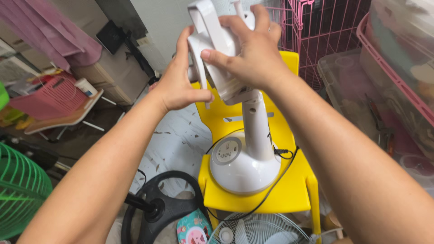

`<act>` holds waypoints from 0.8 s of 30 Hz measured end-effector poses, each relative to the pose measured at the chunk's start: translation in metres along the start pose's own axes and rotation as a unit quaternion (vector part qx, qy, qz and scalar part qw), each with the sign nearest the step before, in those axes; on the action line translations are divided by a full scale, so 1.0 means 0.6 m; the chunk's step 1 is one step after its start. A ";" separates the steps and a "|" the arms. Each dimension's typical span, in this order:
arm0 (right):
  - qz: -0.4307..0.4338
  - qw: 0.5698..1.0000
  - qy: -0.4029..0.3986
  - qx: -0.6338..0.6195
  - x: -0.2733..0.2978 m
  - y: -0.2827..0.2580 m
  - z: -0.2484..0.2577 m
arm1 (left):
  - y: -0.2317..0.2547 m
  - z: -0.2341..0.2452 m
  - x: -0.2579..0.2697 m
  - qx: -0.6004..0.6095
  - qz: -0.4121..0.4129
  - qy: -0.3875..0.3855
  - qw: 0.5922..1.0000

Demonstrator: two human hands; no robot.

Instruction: The person disassembles the rear housing and internal components of a white electric fan, wipes the parts with a wet wipe, and reassembles the fan. The person handles the fan housing, internal plastic parts, and a wet wipe during the process.

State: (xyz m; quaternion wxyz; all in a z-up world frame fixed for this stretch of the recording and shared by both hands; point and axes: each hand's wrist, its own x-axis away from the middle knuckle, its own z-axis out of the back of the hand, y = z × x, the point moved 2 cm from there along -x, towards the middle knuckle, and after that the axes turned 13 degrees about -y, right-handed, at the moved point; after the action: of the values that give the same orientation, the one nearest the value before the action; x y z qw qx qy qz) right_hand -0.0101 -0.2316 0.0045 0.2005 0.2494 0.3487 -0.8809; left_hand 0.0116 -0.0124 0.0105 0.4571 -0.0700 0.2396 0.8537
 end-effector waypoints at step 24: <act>-0.018 1.000 -0.019 -0.015 -0.007 -0.002 0.003 | 0.025 0.003 0.002 -0.007 0.027 0.041 0.999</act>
State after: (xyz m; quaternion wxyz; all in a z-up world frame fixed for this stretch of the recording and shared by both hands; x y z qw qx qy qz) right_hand -0.0079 -0.2314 0.0085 0.1946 0.2229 0.3627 -0.8837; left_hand -0.0011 -0.0175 0.0169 0.4234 -0.1017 0.2534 0.8638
